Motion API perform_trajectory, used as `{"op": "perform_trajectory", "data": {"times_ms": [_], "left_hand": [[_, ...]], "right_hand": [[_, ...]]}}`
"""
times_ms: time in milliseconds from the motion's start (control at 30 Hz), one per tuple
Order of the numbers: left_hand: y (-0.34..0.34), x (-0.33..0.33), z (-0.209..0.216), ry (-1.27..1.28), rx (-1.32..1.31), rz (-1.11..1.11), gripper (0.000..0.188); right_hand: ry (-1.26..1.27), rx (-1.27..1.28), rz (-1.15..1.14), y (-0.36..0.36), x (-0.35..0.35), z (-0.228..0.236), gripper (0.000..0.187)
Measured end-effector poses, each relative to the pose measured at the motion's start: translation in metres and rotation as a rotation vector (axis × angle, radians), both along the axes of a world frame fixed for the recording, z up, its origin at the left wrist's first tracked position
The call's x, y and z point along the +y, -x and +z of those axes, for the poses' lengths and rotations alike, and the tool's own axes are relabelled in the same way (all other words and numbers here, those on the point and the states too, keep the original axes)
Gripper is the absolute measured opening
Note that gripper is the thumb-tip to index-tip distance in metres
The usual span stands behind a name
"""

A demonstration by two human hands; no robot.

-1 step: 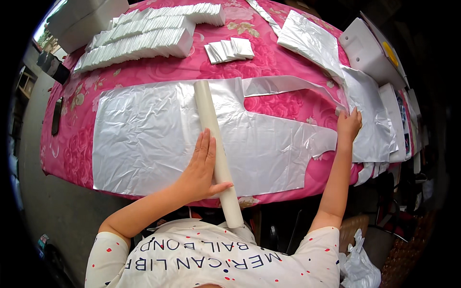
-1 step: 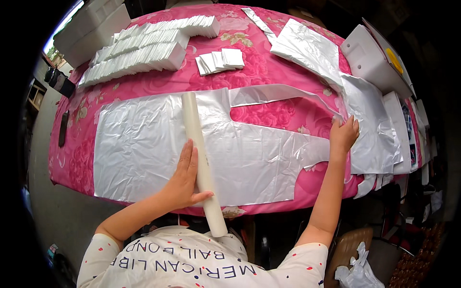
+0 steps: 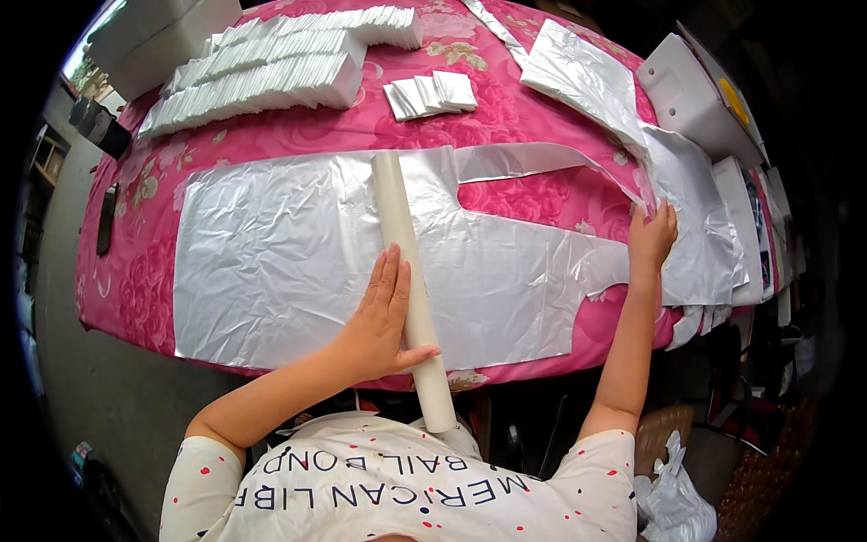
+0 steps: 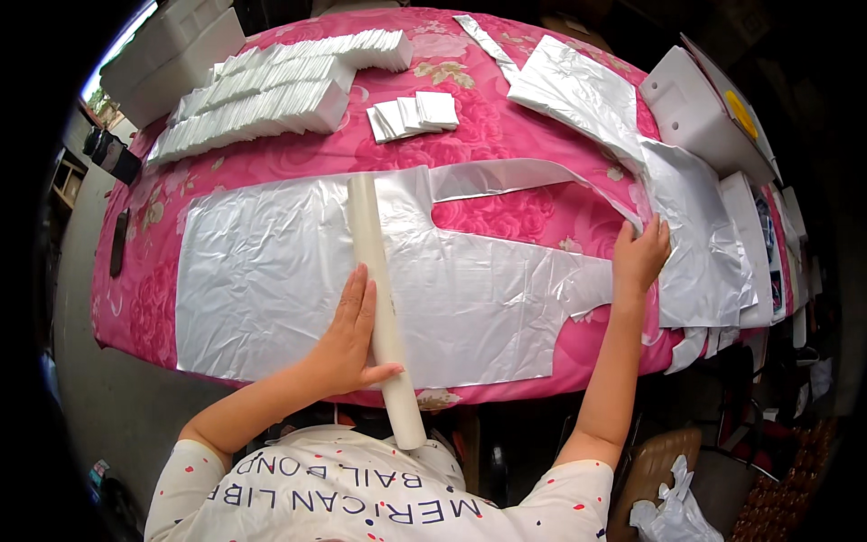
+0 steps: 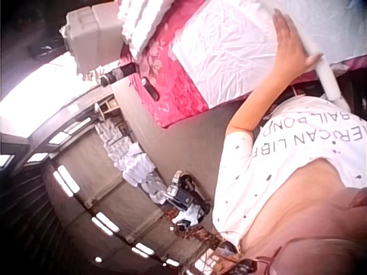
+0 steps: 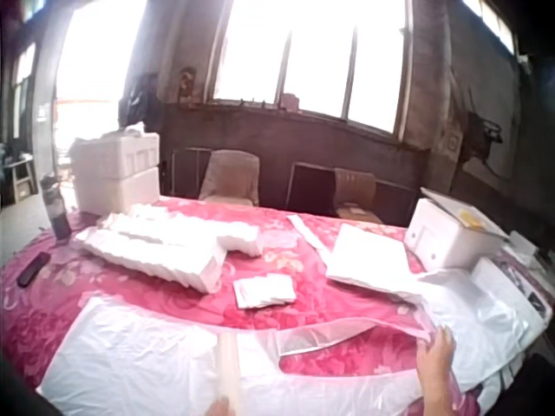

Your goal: The person repeatedly wraps small white rectangular items in clear plastic film on a pink floral tablecloth. They unroll the film, place an item, fold the film around it, and set the wrapped item aside. The process is repeated multiple times.

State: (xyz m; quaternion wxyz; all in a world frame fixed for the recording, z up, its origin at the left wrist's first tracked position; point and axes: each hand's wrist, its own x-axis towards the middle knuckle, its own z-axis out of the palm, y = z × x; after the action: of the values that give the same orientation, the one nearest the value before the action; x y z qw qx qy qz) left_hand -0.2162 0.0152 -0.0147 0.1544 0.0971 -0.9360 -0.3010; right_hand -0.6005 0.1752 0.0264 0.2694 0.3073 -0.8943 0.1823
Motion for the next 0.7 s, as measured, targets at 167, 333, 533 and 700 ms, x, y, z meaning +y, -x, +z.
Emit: {"op": "perform_trajectory", "data": {"times_ms": [167, 333, 533, 700], "left_hand": [[0.010, 0.007, 0.006, 0.055, -0.052, 0.013, 0.107], [0.020, 0.013, 0.013, 0.109, -0.117, 0.031, 0.105], [0.024, 0.014, 0.013, 0.131, -0.110, 0.017, 0.104], [0.023, 0.014, 0.014, 0.133, -0.134, 0.019, 0.103]], "right_hand": [[-0.152, -0.427, 0.659, -0.152, -0.028, -0.023, 0.058], [-0.442, -0.362, 0.728, -0.150, -0.001, -0.037, 0.068], [-0.495, -0.270, 0.333, -0.051, 0.072, -0.032, 0.060], [-0.889, -0.209, -0.634, -0.054, 0.093, 0.028, 0.044]]}}
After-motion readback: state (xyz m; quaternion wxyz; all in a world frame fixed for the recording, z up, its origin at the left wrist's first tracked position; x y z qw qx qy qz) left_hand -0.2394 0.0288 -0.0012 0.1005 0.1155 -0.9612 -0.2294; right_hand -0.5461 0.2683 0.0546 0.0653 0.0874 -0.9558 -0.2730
